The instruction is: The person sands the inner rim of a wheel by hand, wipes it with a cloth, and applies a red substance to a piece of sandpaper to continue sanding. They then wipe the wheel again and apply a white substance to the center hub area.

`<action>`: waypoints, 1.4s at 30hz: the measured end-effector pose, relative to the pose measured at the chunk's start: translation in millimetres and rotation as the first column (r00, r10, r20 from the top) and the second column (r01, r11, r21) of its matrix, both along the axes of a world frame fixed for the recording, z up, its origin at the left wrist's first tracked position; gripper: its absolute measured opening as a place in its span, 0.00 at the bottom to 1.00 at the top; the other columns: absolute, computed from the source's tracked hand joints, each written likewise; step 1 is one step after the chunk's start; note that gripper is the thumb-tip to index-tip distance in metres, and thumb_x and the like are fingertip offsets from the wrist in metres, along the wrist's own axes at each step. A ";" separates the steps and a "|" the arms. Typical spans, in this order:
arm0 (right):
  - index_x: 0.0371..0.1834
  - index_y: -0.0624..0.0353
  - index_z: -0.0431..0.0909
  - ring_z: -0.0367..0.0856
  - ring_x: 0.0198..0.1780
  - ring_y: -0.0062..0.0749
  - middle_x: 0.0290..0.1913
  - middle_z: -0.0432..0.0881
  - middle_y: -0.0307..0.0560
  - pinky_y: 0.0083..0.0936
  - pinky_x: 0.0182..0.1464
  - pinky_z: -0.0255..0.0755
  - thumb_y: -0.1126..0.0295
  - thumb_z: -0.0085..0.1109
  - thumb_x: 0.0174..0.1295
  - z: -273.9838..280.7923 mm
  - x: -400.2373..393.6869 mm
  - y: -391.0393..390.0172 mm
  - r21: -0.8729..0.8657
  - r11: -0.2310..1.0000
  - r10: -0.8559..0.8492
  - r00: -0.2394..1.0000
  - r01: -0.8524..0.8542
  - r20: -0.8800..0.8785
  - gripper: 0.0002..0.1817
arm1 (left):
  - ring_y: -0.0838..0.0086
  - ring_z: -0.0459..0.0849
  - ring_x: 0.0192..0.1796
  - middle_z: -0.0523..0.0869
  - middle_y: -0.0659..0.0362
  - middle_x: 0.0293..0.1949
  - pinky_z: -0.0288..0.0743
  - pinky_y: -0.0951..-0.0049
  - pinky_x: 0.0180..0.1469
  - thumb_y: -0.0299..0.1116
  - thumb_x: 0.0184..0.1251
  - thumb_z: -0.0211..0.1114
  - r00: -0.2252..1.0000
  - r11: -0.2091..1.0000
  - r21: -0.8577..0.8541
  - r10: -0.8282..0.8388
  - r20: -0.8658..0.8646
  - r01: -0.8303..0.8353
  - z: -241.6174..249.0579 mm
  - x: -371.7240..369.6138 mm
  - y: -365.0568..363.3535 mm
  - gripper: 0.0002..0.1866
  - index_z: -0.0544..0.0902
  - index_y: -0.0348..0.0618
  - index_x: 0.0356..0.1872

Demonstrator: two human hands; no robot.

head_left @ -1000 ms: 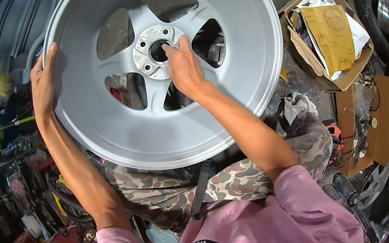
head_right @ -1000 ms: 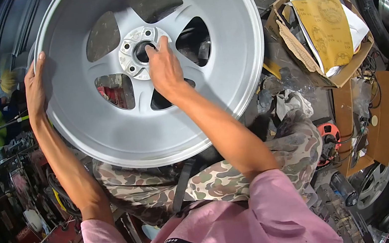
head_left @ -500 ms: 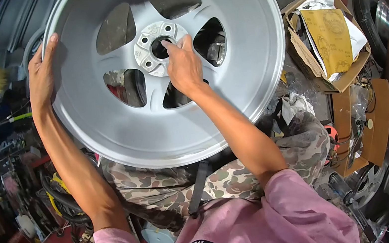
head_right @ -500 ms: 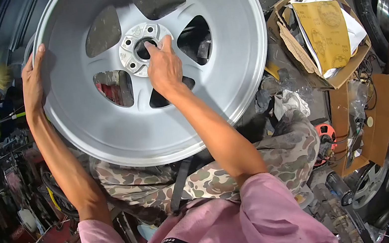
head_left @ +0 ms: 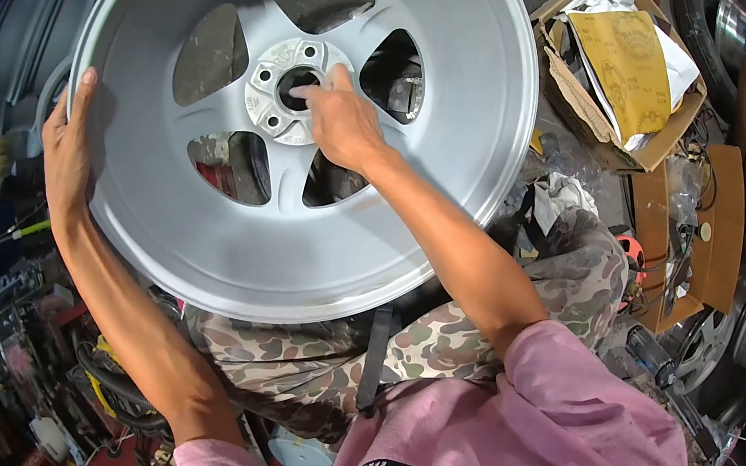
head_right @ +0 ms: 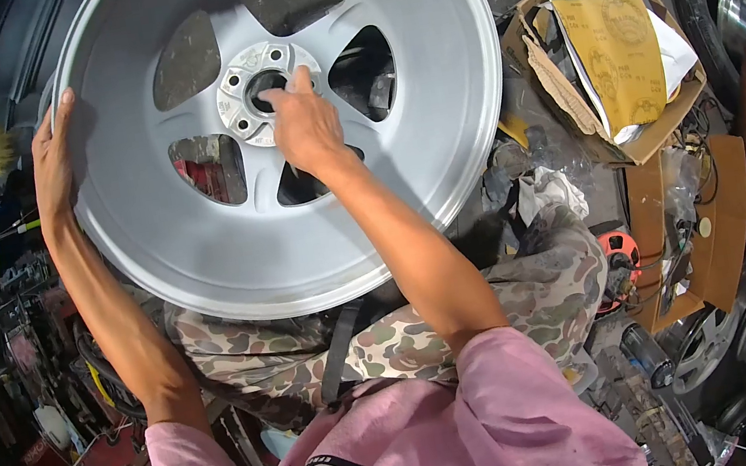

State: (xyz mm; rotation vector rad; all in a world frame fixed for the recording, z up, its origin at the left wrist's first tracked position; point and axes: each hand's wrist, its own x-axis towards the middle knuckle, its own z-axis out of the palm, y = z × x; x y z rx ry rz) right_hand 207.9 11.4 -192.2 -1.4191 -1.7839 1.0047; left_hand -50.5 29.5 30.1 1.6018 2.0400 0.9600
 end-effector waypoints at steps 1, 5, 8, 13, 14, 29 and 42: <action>0.62 0.56 0.84 0.84 0.53 0.57 0.57 0.71 0.58 0.48 0.54 0.80 0.79 0.61 0.63 -0.7 1.1 -0.3 -0.010 0.998 -0.060 0.996 0.059 -0.064 0.23 | 0.74 0.79 0.55 0.84 0.56 0.50 0.68 0.77 0.63 0.59 0.73 0.68 1.000 1.000 -0.001 0.000 0.000 0.000 0.1 -1.6 1.0 0.36 0.84 0.34 0.63; 0.61 0.53 0.85 0.85 0.45 0.57 0.53 0.72 0.57 0.48 0.51 0.79 0.78 0.58 0.65 -3.5 -18.8 -6.8 0.068 0.974 -0.212 0.977 0.214 -0.037 0.21 | 0.76 0.79 0.54 0.84 0.58 0.49 0.69 0.78 0.62 0.58 0.73 0.69 1.000 1.000 -0.006 -0.017 -0.011 0.017 -0.2 -3.9 0.6 0.34 0.84 0.33 0.63; 0.61 0.53 0.85 0.85 0.45 0.57 0.53 0.72 0.57 0.49 0.50 0.79 0.78 0.58 0.65 -0.3 -22.9 -10.4 0.063 0.980 -0.191 0.981 0.191 -0.018 0.21 | 0.77 0.79 0.54 0.84 0.59 0.49 0.68 0.78 0.62 0.56 0.74 0.69 1.000 1.000 0.004 0.006 -0.015 -0.006 1.3 4.4 -1.5 0.33 0.84 0.34 0.63; 0.61 0.51 0.86 0.85 0.45 0.58 0.54 0.72 0.58 0.50 0.50 0.79 0.77 0.58 0.66 3.2 -11.0 -4.0 0.073 0.996 -0.044 0.999 0.043 0.010 0.21 | 0.77 0.80 0.54 0.85 0.59 0.48 0.69 0.77 0.62 0.56 0.74 0.69 1.000 1.000 0.005 0.014 -0.021 -0.014 0.8 3.4 -0.9 0.33 0.85 0.34 0.63; 0.61 0.50 0.86 0.85 0.45 0.58 0.54 0.73 0.58 0.50 0.50 0.79 0.77 0.58 0.66 5.9 -7.5 -2.9 0.027 1.000 0.013 0.999 -0.014 0.036 0.21 | 0.77 0.80 0.54 0.85 0.59 0.48 0.70 0.77 0.61 0.56 0.74 0.68 1.000 1.000 0.012 0.007 -0.026 -0.006 0.4 3.3 -1.1 0.33 0.85 0.35 0.63; 0.62 0.50 0.85 0.86 0.44 0.57 0.56 0.74 0.56 0.50 0.50 0.81 0.80 0.57 0.62 2.5 14.3 8.3 0.086 0.981 0.159 0.975 -0.174 0.155 0.24 | 0.79 0.79 0.51 0.84 0.61 0.46 0.70 0.80 0.57 0.57 0.74 0.68 0.999 1.000 0.002 -0.017 -0.034 0.017 1.3 -2.4 0.1 0.32 0.86 0.35 0.61; 0.38 0.64 0.85 0.83 0.50 0.49 0.51 0.77 0.52 0.41 0.48 0.84 0.76 0.63 0.59 8.5 -22.5 8.6 0.331 0.943 -0.149 0.944 0.046 0.295 0.06 | 0.79 0.81 0.46 0.85 0.60 0.43 0.73 0.81 0.52 0.56 0.73 0.69 1.000 1.000 0.006 -0.010 -0.010 0.010 1.1 -0.8 -0.4 0.32 0.86 0.34 0.60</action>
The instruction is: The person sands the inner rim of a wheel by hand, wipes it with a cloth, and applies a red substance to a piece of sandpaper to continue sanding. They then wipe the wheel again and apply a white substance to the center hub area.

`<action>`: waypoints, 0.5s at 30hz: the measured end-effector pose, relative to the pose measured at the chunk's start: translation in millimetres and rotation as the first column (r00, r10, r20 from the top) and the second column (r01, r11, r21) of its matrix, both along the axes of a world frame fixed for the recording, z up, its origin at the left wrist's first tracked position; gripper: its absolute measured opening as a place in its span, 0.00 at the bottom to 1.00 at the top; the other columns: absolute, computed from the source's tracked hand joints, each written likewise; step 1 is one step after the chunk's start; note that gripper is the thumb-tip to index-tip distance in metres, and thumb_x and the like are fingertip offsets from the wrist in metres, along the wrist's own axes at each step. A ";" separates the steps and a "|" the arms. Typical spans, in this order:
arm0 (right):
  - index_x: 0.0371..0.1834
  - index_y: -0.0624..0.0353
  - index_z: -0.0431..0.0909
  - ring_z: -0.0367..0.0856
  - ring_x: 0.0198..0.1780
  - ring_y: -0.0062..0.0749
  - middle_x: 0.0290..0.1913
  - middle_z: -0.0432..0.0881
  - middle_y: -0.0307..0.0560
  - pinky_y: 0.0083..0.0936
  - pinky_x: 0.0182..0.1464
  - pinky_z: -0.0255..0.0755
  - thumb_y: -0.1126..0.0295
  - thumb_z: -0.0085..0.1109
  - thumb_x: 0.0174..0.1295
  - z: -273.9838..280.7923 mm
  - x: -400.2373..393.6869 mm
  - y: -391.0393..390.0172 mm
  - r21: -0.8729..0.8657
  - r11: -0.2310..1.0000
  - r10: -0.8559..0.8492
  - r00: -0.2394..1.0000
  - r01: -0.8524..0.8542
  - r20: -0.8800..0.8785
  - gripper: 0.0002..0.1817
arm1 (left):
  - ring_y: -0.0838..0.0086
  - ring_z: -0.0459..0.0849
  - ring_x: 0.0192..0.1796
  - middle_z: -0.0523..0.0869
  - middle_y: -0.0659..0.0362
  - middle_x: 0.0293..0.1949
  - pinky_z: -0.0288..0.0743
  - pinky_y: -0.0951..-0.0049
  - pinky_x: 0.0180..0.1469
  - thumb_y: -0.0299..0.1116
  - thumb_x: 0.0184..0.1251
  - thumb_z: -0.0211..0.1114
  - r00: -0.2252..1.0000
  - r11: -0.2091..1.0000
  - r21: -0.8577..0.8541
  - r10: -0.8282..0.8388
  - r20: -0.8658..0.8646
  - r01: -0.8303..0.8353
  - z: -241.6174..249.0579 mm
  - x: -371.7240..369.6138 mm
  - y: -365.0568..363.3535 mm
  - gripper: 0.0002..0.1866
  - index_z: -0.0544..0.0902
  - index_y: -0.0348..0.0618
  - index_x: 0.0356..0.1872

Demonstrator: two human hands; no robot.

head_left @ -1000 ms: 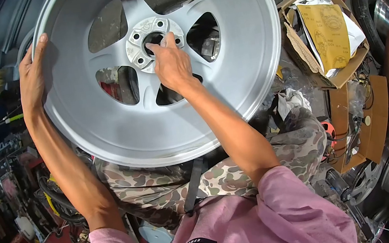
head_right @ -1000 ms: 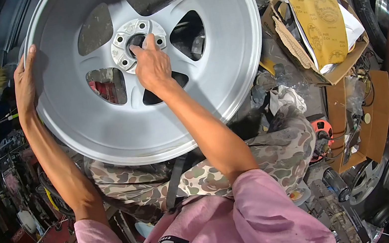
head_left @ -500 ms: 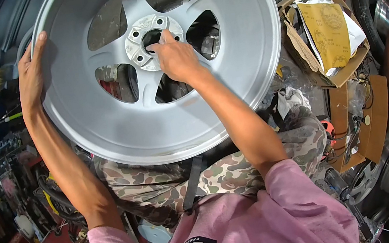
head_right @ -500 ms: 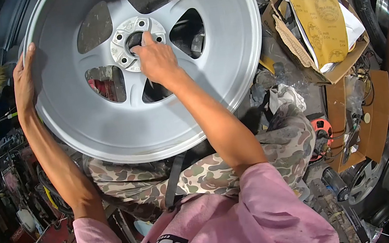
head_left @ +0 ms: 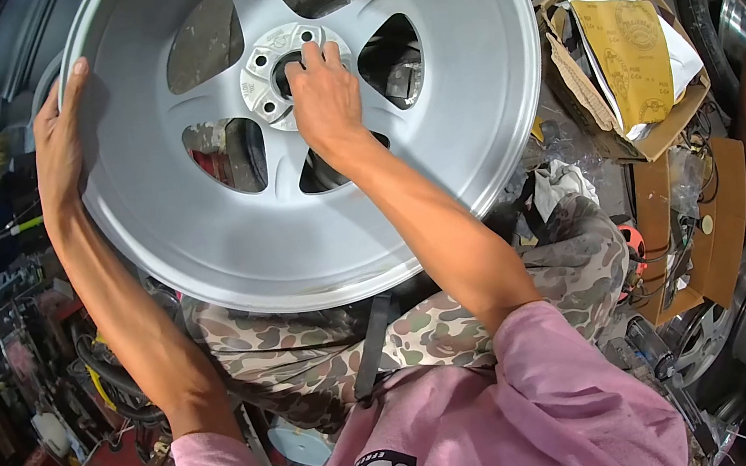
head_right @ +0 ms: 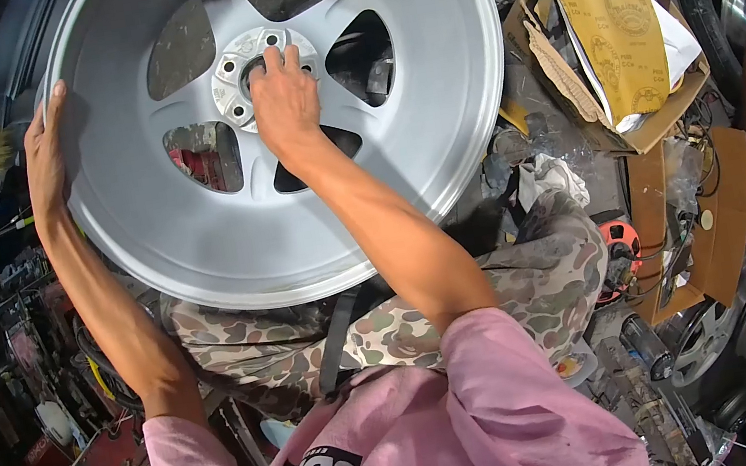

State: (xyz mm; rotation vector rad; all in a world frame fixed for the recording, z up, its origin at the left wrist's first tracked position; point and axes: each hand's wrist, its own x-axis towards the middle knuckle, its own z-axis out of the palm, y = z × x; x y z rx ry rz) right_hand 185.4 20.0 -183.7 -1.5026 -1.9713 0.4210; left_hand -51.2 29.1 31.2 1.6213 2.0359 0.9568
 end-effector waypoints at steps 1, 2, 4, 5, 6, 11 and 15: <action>0.38 0.64 0.85 0.83 0.50 0.49 0.51 0.77 0.52 0.41 0.48 0.84 0.76 0.63 0.59 -3.2 -3.1 0.0 -0.001 1.000 0.001 1.000 -0.001 0.000 0.06 | 0.79 0.81 0.46 0.85 0.60 0.43 0.73 0.81 0.52 0.56 0.73 0.69 1.000 1.000 -0.001 0.001 0.000 -0.001 -0.3 0.8 -0.4 0.32 0.86 0.34 0.60; 0.36 0.64 0.86 0.83 0.50 0.48 0.50 0.78 0.51 0.40 0.48 0.84 0.76 0.64 0.58 -6.6 -6.1 0.3 0.028 0.999 -0.018 1.000 0.018 -0.020 0.05 | 0.79 0.81 0.47 0.85 0.60 0.43 0.73 0.81 0.52 0.56 0.73 0.69 1.000 1.000 0.006 0.001 -0.002 -0.001 -0.4 1.5 -0.5 0.32 0.86 0.34 0.60; 0.33 0.64 0.86 0.82 0.51 0.47 0.48 0.79 0.50 0.38 0.49 0.84 0.76 0.64 0.58 -14.1 -10.1 3.4 0.057 0.998 -0.033 0.999 0.036 -0.042 0.04 | 0.79 0.82 0.47 0.85 0.59 0.43 0.74 0.81 0.52 0.56 0.73 0.70 1.000 1.000 0.013 0.004 -0.005 -0.004 -0.4 4.3 -0.3 0.32 0.86 0.33 0.60; 0.34 0.62 0.86 0.83 0.48 0.46 0.46 0.79 0.49 0.39 0.46 0.83 0.77 0.63 0.57 -18.4 -10.4 5.5 0.115 0.993 -0.025 0.996 0.036 -0.088 0.04 | 0.78 0.82 0.47 0.85 0.59 0.44 0.74 0.81 0.52 0.56 0.72 0.70 1.000 1.000 0.016 -0.002 0.002 0.002 0.1 6.8 -0.5 0.33 0.85 0.33 0.60; 0.34 0.61 0.86 0.83 0.45 0.46 0.43 0.80 0.47 0.40 0.43 0.82 0.78 0.62 0.56 -22.9 -10.7 5.4 0.170 0.985 -0.014 0.991 0.037 -0.133 0.05 | 0.78 0.82 0.47 0.85 0.58 0.44 0.74 0.81 0.53 0.56 0.72 0.70 1.000 1.000 0.019 -0.007 0.010 0.006 0.2 7.3 -1.7 0.33 0.85 0.32 0.60; 0.35 0.59 0.87 0.83 0.45 0.44 0.41 0.80 0.46 0.41 0.44 0.80 0.77 0.63 0.56 -26.7 -7.0 4.5 0.151 0.988 0.010 0.985 0.017 -0.174 0.06 | 0.76 0.82 0.50 0.86 0.56 0.46 0.73 0.78 0.57 0.58 0.72 0.70 1.000 1.000 0.002 -0.022 -0.004 0.022 -1.1 -2.3 1.0 0.35 0.85 0.32 0.61; 0.31 0.60 0.86 0.83 0.48 0.44 0.43 0.80 0.46 0.43 0.48 0.80 0.75 0.62 0.59 -24.1 -10.7 6.3 0.103 0.990 -0.082 0.983 0.100 -0.167 0.04 | 0.73 0.82 0.55 0.86 0.54 0.50 0.71 0.75 0.63 0.60 0.71 0.69 0.999 0.998 0.032 -0.048 -0.019 0.049 -1.9 0.1 0.6 0.38 0.84 0.31 0.62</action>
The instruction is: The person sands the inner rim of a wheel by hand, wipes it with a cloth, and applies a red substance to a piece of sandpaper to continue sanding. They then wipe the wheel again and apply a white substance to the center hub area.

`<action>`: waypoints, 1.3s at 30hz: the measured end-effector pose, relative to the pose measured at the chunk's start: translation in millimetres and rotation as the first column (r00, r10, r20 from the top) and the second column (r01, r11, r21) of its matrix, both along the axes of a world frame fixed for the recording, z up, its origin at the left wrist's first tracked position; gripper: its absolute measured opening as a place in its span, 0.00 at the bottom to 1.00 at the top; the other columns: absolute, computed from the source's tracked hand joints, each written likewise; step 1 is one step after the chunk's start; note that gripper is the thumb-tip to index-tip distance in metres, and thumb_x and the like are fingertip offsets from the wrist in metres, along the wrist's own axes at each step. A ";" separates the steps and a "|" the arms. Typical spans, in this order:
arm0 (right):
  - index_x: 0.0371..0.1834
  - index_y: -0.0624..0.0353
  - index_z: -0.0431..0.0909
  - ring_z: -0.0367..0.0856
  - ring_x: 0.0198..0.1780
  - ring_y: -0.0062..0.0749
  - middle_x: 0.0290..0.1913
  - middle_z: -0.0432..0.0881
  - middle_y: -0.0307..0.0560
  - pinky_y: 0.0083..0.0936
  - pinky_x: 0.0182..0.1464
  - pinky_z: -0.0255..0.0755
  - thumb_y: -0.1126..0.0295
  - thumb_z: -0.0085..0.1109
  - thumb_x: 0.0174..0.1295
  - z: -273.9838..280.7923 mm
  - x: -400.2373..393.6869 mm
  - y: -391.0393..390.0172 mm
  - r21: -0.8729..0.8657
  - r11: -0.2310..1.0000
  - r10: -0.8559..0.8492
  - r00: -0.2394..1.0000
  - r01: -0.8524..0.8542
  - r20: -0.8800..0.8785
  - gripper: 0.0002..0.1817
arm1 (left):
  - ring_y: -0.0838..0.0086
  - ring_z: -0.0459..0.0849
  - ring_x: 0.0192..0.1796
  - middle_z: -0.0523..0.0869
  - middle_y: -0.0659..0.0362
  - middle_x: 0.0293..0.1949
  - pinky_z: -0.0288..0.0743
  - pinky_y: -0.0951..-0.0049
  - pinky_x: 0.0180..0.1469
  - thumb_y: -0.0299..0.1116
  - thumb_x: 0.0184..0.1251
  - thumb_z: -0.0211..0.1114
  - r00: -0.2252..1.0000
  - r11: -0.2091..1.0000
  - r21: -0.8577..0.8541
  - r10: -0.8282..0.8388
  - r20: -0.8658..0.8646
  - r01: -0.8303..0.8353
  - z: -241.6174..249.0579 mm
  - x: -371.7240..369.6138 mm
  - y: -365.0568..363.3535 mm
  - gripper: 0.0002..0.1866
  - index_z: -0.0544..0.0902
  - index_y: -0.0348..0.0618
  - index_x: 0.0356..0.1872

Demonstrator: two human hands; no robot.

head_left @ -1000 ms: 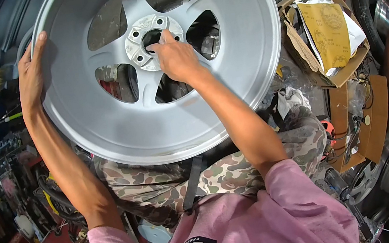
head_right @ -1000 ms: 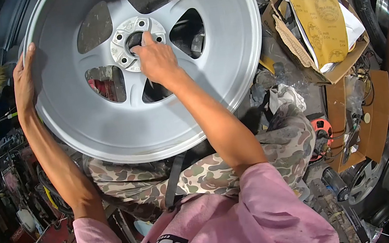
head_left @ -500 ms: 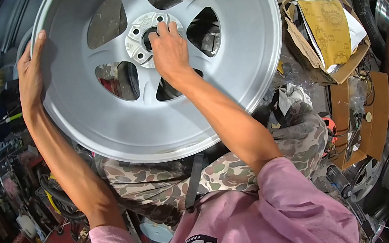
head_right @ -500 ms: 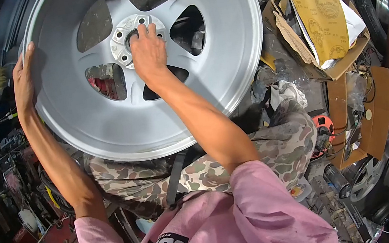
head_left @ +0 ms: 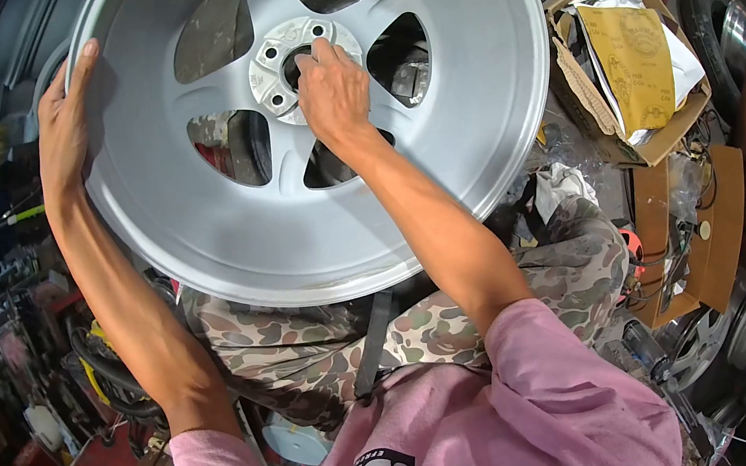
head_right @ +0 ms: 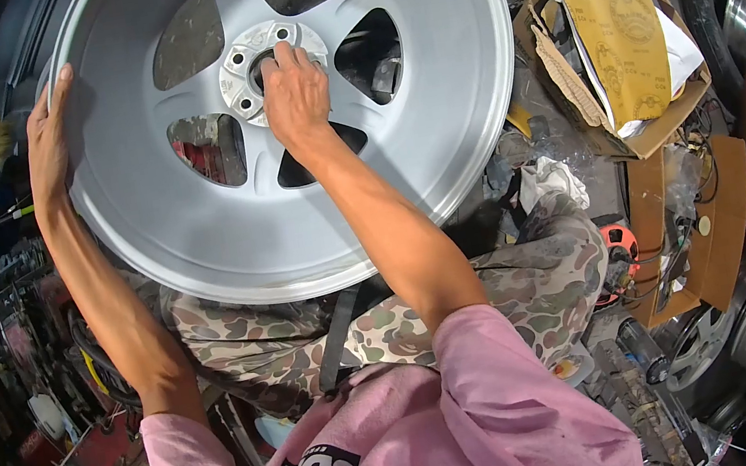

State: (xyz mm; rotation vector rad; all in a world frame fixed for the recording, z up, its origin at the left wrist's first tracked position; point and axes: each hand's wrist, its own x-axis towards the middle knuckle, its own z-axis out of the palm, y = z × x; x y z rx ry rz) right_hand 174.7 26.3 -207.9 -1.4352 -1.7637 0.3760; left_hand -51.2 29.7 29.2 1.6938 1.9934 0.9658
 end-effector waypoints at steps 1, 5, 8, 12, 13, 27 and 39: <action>0.31 0.60 0.86 0.83 0.48 0.44 0.43 0.80 0.46 0.43 0.48 0.80 0.75 0.62 0.59 -0.5 -0.5 -0.2 -0.001 1.000 0.003 1.000 -0.003 0.000 0.04 | 0.73 0.82 0.55 0.86 0.54 0.50 0.71 0.75 0.63 0.60 0.71 0.69 1.000 1.000 -0.001 0.003 0.000 -0.003 0.4 0.3 -0.4 0.38 0.84 0.31 0.62; 0.33 0.60 0.87 0.83 0.46 0.44 0.40 0.80 0.46 0.43 0.47 0.77 0.76 0.64 0.56 -2.4 5.3 3.2 0.097 0.988 0.119 0.993 -0.119 0.009 0.05 | 0.71 0.81 0.58 0.86 0.53 0.52 0.69 0.74 0.66 0.61 0.70 0.69 1.000 0.999 -0.029 0.023 0.010 -0.023 0.0 -0.7 0.5 0.38 0.84 0.31 0.63; 0.36 0.60 0.89 0.83 0.44 0.43 0.38 0.79 0.46 0.43 0.45 0.76 0.77 0.67 0.53 -6.9 7.2 8.6 0.118 0.988 0.100 0.995 -0.098 -0.015 0.08 | 0.70 0.81 0.59 0.85 0.52 0.53 0.68 0.73 0.67 0.62 0.71 0.69 1.000 0.999 -0.026 0.031 0.002 -0.031 -0.4 0.7 0.6 0.39 0.84 0.31 0.63; 0.29 0.60 0.86 0.83 0.46 0.44 0.40 0.80 0.48 0.42 0.50 0.75 0.75 0.62 0.58 -6.8 3.2 6.7 0.090 0.994 0.058 0.998 -0.057 -0.012 0.04 | 0.69 0.80 0.61 0.85 0.52 0.55 0.67 0.72 0.68 0.62 0.70 0.69 1.000 0.999 -0.027 0.021 -0.009 -0.022 -0.5 -2.4 0.1 0.40 0.83 0.31 0.64; 0.29 0.60 0.86 0.83 0.46 0.44 0.40 0.80 0.48 0.42 0.50 0.75 0.75 0.62 0.58 -6.3 4.4 6.9 0.089 0.994 0.059 0.998 -0.058 -0.012 0.04 | 0.69 0.80 0.61 0.85 0.52 0.55 0.67 0.72 0.68 0.62 0.70 0.69 1.000 0.999 -0.028 0.023 -0.010 -0.023 -0.6 -3.2 0.4 0.40 0.83 0.31 0.64; 0.29 0.60 0.86 0.83 0.47 0.43 0.40 0.81 0.48 0.43 0.51 0.74 0.76 0.62 0.57 -5.6 7.2 7.5 0.048 0.992 0.116 0.991 -0.113 -0.073 0.04 | 0.72 0.82 0.57 0.86 0.53 0.51 0.71 0.74 0.64 0.61 0.70 0.70 0.999 1.000 -0.008 0.029 -0.014 -0.030 -0.3 -1.3 0.7 0.39 0.83 0.31 0.63; 0.43 0.59 0.91 0.83 0.46 0.43 0.40 0.82 0.48 0.42 0.49 0.74 0.75 0.64 0.57 -8.5 9.6 9.3 0.057 0.987 0.154 0.987 -0.151 -0.046 0.12 | 0.74 0.82 0.54 0.86 0.55 0.50 0.72 0.76 0.61 0.61 0.70 0.70 1.000 0.999 -0.040 0.028 -0.013 -0.028 -0.8 -5.6 -0.2 0.38 0.84 0.33 0.64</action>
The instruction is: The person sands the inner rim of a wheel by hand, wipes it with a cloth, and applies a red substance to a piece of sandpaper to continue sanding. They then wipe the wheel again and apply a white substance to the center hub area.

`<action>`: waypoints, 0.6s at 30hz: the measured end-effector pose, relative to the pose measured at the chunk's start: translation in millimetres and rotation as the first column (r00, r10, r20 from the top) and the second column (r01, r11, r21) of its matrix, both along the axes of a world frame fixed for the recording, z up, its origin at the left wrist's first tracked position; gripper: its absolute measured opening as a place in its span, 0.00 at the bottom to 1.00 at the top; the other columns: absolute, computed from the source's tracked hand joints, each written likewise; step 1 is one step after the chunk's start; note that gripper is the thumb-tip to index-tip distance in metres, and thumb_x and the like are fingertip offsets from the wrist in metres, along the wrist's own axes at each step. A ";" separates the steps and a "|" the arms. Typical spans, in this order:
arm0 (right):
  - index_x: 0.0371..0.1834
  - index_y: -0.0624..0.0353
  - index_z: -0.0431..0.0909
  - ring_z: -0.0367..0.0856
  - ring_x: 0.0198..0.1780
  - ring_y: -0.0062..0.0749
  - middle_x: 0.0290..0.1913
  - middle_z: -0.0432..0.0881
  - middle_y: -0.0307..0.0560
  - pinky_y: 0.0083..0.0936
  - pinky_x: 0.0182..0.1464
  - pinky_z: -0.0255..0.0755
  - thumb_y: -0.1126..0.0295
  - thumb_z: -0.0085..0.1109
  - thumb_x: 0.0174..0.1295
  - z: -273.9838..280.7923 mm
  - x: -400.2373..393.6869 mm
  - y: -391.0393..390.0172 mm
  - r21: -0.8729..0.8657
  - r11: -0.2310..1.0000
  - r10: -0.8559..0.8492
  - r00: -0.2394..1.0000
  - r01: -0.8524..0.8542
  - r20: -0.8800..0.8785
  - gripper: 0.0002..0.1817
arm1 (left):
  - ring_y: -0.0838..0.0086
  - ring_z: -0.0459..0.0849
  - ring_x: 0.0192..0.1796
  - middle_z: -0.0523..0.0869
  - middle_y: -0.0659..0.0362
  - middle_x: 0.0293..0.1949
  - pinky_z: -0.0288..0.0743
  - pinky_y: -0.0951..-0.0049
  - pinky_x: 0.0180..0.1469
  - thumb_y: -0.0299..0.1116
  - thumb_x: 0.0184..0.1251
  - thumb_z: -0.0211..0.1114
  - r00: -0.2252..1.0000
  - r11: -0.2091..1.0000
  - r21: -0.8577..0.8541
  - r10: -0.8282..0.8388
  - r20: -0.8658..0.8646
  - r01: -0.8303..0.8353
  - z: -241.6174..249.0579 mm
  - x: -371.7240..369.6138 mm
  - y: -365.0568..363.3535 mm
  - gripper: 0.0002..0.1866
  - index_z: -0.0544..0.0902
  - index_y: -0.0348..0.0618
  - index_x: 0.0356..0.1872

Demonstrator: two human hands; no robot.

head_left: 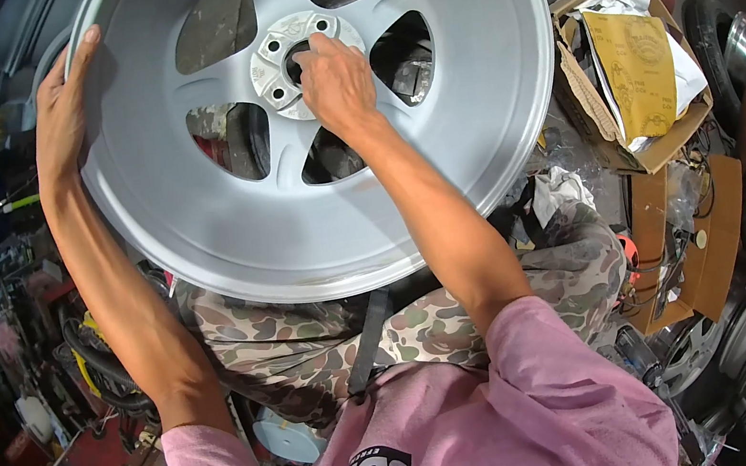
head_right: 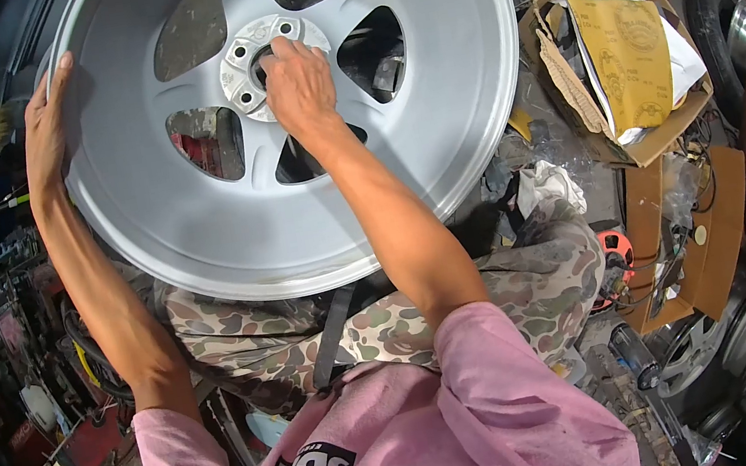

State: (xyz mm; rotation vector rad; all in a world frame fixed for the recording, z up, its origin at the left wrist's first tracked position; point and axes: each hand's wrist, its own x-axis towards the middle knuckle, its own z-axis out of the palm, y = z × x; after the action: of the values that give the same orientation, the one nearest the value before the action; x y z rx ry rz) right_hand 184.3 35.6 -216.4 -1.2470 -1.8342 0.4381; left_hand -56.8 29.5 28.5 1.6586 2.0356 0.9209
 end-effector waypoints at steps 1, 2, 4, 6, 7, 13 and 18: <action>0.43 0.59 0.91 0.83 0.46 0.43 0.40 0.82 0.48 0.42 0.49 0.74 0.75 0.64 0.57 2.2 -0.7 -0.1 0.001 1.000 0.004 1.000 -0.004 -0.002 0.12 | 0.74 0.82 0.54 0.86 0.55 0.50 0.72 0.76 0.61 0.61 0.70 0.70 1.000 1.000 0.001 0.004 -0.002 -0.004 0.7 1.4 -0.5 0.38 0.84 0.33 0.64; 0.44 0.58 0.91 0.83 0.46 0.43 0.40 0.82 0.48 0.42 0.49 0.74 0.75 0.64 0.57 3.9 -1.4 -1.2 -0.006 1.000 -0.030 1.000 0.030 0.002 0.12 | 0.74 0.82 0.54 0.86 0.55 0.51 0.71 0.76 0.61 0.61 0.70 0.70 1.000 1.000 0.007 -0.004 0.011 0.004 1.3 3.9 -1.4 0.38 0.84 0.33 0.64; 0.44 0.58 0.91 0.83 0.47 0.42 0.40 0.82 0.48 0.42 0.50 0.74 0.75 0.64 0.57 5.7 -2.0 -2.9 -0.019 0.998 -0.062 0.998 0.062 0.007 0.12 | 0.73 0.82 0.55 0.86 0.55 0.51 0.71 0.76 0.62 0.61 0.70 0.70 1.000 1.000 0.008 -0.010 0.024 0.010 1.8 6.1 -2.6 0.38 0.84 0.33 0.64; 0.44 0.59 0.91 0.83 0.47 0.44 0.41 0.82 0.49 0.42 0.50 0.74 0.76 0.64 0.58 7.0 0.7 -3.2 -0.012 1.000 -0.016 1.000 0.016 -0.014 0.12 | 0.73 0.81 0.55 0.86 0.55 0.52 0.71 0.75 0.62 0.61 0.69 0.70 1.000 1.000 0.014 0.003 0.026 -0.003 1.4 8.3 -1.4 0.38 0.83 0.33 0.64; 0.44 0.59 0.91 0.83 0.47 0.44 0.41 0.82 0.49 0.42 0.50 0.74 0.76 0.64 0.58 7.2 2.0 -3.4 -0.011 1.000 -0.018 1.000 0.018 -0.013 0.12 | 0.73 0.81 0.55 0.86 0.55 0.52 0.71 0.75 0.62 0.61 0.69 0.70 1.000 1.000 0.015 0.001 0.027 -0.001 0.6 7.8 -1.3 0.38 0.83 0.33 0.64; 0.34 0.59 0.88 0.82 0.50 0.41 0.42 0.81 0.46 0.42 0.53 0.71 0.76 0.67 0.55 4.5 -3.2 -1.9 -0.031 0.999 -0.014 0.999 0.012 -0.048 0.04 | 0.73 0.81 0.56 0.85 0.55 0.52 0.71 0.76 0.62 0.60 0.71 0.69 1.000 0.999 0.036 -0.001 -0.008 0.001 -0.1 0.6 0.8 0.37 0.84 0.34 0.64; 0.32 0.59 0.87 0.82 0.49 0.41 0.41 0.81 0.45 0.42 0.52 0.71 0.77 0.65 0.56 6.3 -0.8 -2.5 -0.019 1.000 0.020 1.000 -0.020 0.015 0.03 | 0.73 0.81 0.57 0.86 0.55 0.52 0.70 0.75 0.64 0.59 0.71 0.69 1.000 1.000 -0.013 0.018 -0.016 -0.018 -1.1 -1.9 0.2 0.37 0.84 0.33 0.64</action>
State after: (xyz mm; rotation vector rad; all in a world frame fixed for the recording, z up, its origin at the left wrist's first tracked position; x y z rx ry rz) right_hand 183.5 33.1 -210.1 -1.2485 -1.8606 0.4591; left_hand -58.7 29.8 27.4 1.6487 2.0661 0.9009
